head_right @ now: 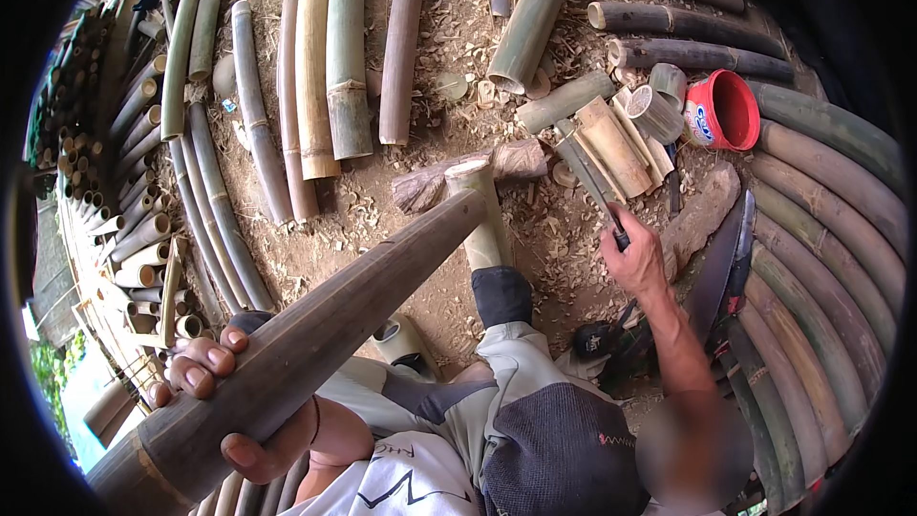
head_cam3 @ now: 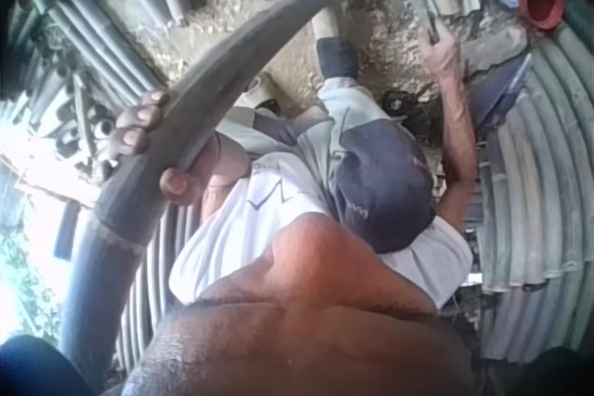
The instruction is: The person sits on the ground and uses a large knife to chop bamboo poles into shorter segments. They then use a smaller tool to scrape and smooth the cut ends of the bamboo pieces. The person measures a bamboo pole with a tape measure and continues to cut and process the bamboo.
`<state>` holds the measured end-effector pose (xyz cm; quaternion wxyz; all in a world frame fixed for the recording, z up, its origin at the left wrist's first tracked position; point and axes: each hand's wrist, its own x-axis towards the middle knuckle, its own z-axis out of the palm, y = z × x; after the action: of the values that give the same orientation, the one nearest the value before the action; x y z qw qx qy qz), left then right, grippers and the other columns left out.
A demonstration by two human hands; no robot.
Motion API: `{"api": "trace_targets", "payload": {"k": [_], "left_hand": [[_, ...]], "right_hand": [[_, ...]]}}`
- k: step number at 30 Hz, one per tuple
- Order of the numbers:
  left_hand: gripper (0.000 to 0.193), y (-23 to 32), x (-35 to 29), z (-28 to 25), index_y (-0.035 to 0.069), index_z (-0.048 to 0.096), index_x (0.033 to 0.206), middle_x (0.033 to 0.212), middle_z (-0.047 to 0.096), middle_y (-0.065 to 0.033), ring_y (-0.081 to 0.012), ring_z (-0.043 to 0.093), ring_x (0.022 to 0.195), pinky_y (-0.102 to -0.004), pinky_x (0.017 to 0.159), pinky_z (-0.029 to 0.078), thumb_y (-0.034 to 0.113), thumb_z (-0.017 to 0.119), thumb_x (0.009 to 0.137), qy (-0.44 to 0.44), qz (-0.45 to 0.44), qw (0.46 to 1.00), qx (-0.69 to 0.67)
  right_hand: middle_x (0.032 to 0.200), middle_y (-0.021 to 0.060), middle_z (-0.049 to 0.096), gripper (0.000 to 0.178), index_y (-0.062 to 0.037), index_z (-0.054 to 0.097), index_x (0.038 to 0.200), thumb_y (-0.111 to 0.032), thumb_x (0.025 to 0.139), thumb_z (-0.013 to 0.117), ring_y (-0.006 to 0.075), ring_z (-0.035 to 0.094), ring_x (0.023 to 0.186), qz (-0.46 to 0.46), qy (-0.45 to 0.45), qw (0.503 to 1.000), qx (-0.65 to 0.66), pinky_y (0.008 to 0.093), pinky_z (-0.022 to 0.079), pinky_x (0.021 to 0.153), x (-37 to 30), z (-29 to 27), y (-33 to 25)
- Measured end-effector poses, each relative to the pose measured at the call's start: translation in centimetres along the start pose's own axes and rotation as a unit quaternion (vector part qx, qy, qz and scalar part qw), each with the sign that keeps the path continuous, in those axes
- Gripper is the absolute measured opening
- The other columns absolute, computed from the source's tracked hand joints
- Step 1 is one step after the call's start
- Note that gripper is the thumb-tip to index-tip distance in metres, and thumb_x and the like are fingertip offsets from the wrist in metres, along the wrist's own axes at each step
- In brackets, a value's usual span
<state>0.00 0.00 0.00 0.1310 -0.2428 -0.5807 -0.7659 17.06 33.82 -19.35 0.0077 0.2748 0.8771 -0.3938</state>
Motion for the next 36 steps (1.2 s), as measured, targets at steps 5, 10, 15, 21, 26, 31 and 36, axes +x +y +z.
{"api": "trace_targets", "payload": {"k": [5, 10, 15, 21, 26, 31, 36], "left_hand": [[0.068, -0.4, 0.0, 0.8, 0.009, 0.040, 0.134, 0.108, 0.054, -0.0098, -0.0249, 0.055, 0.101, -0.0441, 0.094, 0.046, 0.029, 0.073, 0.078, 0.040, 0.025, 0.999, 0.004], [0.068, -0.2, -0.1, 1.1, 0.009, 0.040, 0.134, 0.109, 0.053, -0.0102, -0.0252, 0.055, 0.101, -0.0439, 0.093, 0.047, 0.028, 0.073, 0.078, 0.019, 0.024, 0.999, 0.019], [0.069, -0.5, 0.3, 1.1, 0.009, 0.039, 0.135, 0.109, 0.053, -0.0108, -0.0254, 0.055, 0.102, -0.0442, 0.094, 0.047, 0.028, 0.073, 0.078, 0.019, 0.018, 1.000, 0.002], [0.070, -1.0, 0.0, 1.2, 0.009, 0.038, 0.137, 0.109, 0.053, -0.0105, -0.0252, 0.055, 0.104, -0.0439, 0.098, 0.046, 0.027, 0.073, 0.079, 0.000, 0.006, 1.000, 0.002], [0.078, -5.6, 1.0, 3.2, 0.005, 0.031, 0.142, 0.110, 0.058, -0.0132, -0.0251, 0.058, 0.102, -0.0424, 0.101, 0.045, 0.024, 0.074, 0.079, 0.000, -0.063, 0.994, -0.094], [0.097, -24.4, 0.5, 6.4, -0.004, 0.027, 0.144, 0.121, 0.055, -0.0226, -0.0312, 0.059, 0.105, -0.0393, 0.098, 0.045, 0.031, 0.082, 0.072, -0.148, -0.217, 0.951, 0.166], [0.087, -34.2, 9.1, 7.4, -0.009, 0.037, 0.137, 0.113, 0.059, -0.0236, -0.0309, 0.061, 0.100, -0.0390, 0.090, 0.051, 0.029, 0.081, 0.072, -0.237, -0.184, 0.896, 0.327]], "right_hand": [[0.078, 0.0133, 0.065, 0.022, -0.0072, 0.070, 0.100, -0.025, 0.087, 0.069, 0.0347, 0.065, 0.074, -0.212, -0.192, 0.925, -0.251, 0.0444, 0.052, 0.067, 7.3, -4.8, -4.5], [0.075, 0.0106, 0.064, 0.022, -0.0067, 0.067, 0.085, -0.028, 0.084, 0.070, 0.0369, 0.063, 0.072, -0.300, -0.274, 0.885, -0.225, 0.0463, 0.051, 0.064, 11.6, -3.5, -8.3], [0.067, 0.0093, 0.063, 0.023, -0.0079, 0.066, 0.078, -0.029, 0.081, 0.073, 0.0325, 0.065, 0.066, -0.199, -0.261, 0.823, -0.463, 0.0442, 0.051, 0.059, 11.0, -9.3, -3.8], [0.073, 0.0069, 0.065, 0.021, -0.0106, 0.068, 0.082, -0.030, 0.080, 0.074, 0.0275, 0.066, 0.070, -0.362, -0.263, 0.854, -0.267, 0.0410, 0.053, 0.059, 7.3, -2.4, -5.2], [0.085, 0.0112, 0.067, 0.023, -0.0075, 0.066, 0.095, -0.027, 0.084, 0.071, 0.0308, 0.066, 0.082, -0.116, -0.289, 0.888, -0.339, 0.0414, 0.054, 0.073, 6.1, -5.1, 1.3], [0.130, 0.0297, 0.055, 0.068, -0.0008, 0.039, 0.145, -0.020, 0.086, 0.064, 0.0440, 0.063, 0.104, -0.040, -0.107, 0.976, -0.185, 0.0467, 0.049, 0.097, -0.6, -8.9, 2.7], [0.139, 0.0352, 0.042, 0.090, -0.0005, 0.004, 0.154, -0.008, 0.085, 0.060, 0.0446, 0.062, 0.107, 0.157, -0.054, 0.985, -0.047, 0.0442, 0.056, 0.087, -3.9, -3.8, -3.6]]}}
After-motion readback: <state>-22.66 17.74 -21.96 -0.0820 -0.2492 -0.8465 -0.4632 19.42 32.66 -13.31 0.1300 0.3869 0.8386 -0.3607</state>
